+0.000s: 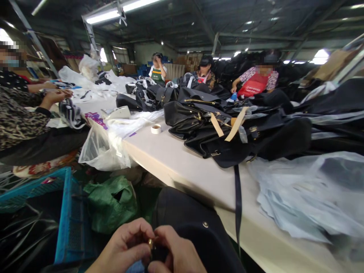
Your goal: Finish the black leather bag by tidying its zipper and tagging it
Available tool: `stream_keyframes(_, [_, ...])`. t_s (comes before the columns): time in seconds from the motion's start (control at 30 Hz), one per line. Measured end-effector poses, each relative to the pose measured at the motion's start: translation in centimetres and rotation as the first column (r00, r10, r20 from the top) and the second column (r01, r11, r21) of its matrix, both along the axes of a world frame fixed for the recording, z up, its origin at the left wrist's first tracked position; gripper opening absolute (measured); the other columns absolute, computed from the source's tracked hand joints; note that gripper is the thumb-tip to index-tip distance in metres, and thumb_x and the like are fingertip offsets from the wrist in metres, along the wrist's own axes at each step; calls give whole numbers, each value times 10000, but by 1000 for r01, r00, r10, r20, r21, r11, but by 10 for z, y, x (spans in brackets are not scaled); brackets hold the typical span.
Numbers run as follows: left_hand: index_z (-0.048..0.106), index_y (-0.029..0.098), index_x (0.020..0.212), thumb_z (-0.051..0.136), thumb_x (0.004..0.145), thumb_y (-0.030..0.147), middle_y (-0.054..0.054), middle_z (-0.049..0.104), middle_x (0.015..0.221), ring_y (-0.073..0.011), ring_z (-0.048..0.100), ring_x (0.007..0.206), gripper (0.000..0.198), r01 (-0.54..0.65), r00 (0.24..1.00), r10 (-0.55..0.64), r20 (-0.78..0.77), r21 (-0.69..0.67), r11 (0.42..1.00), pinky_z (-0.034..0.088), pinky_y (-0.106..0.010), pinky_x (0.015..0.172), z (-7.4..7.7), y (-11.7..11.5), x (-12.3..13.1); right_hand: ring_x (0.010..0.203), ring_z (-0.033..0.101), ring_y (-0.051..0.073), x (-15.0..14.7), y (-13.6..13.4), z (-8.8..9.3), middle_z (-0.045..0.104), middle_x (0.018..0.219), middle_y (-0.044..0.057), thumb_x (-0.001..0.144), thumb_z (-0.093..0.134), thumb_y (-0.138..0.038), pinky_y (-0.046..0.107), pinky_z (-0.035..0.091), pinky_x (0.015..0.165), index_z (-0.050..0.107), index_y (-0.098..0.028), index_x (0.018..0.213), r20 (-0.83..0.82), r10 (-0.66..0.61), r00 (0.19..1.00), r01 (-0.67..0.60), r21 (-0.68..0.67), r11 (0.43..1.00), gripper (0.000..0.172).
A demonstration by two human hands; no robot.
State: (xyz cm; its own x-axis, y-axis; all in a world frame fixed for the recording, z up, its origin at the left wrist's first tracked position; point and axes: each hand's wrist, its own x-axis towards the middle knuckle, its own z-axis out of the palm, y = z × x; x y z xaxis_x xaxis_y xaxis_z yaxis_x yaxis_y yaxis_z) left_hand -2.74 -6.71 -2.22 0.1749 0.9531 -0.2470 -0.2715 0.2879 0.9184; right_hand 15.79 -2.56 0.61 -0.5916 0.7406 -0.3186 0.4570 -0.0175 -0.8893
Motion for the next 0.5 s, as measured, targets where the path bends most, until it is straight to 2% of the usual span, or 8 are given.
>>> stream_keyframes(0.1, [612, 167, 776, 725, 711, 208, 22, 605, 656, -104, 555, 588, 137, -45, 999, 45, -2, 34, 998, 430, -215, 584, 0, -5, -5, 523, 424, 105, -21, 0, -12, 708, 760, -44, 671, 593, -162, 251, 277, 506, 592, -227, 922, -41, 28, 999, -29, -35, 999, 259])
stream_keyframes(0.23, [631, 165, 739, 719, 710, 154, 13, 599, 719, -108, 541, 666, 93, -73, 996, 77, -43, 81, 994, 415, -212, 632, -5, -13, -12, 626, 537, 143, -18, -7, -24, 645, 671, -44, 725, 608, -208, 255, 319, 578, 562, -232, 751, 62, 35, 997, -39, 62, 997, 58])
stream_keyframes(0.4, [648, 177, 758, 748, 758, 202, 23, 569, 733, -109, 519, 695, 104, -62, 989, 79, -122, 137, 989, 403, -211, 659, -8, -15, -17, 676, 622, 147, -14, -10, -31, 707, 745, -36, 824, 591, -251, 249, 354, 622, 633, -237, 777, 120, 69, 990, -90, 181, 979, 64])
stream_keyframes(0.5, [720, 204, 846, 724, 834, 218, 6, 613, 762, -121, 567, 723, 19, -10, 960, 87, -268, 279, 960, 425, -220, 680, -4, -11, -21, 691, 633, 148, -15, -10, -33, 700, 751, -33, 874, 579, -290, 239, 376, 637, 660, -239, 808, 119, 83, 989, -108, 225, 968, 116])
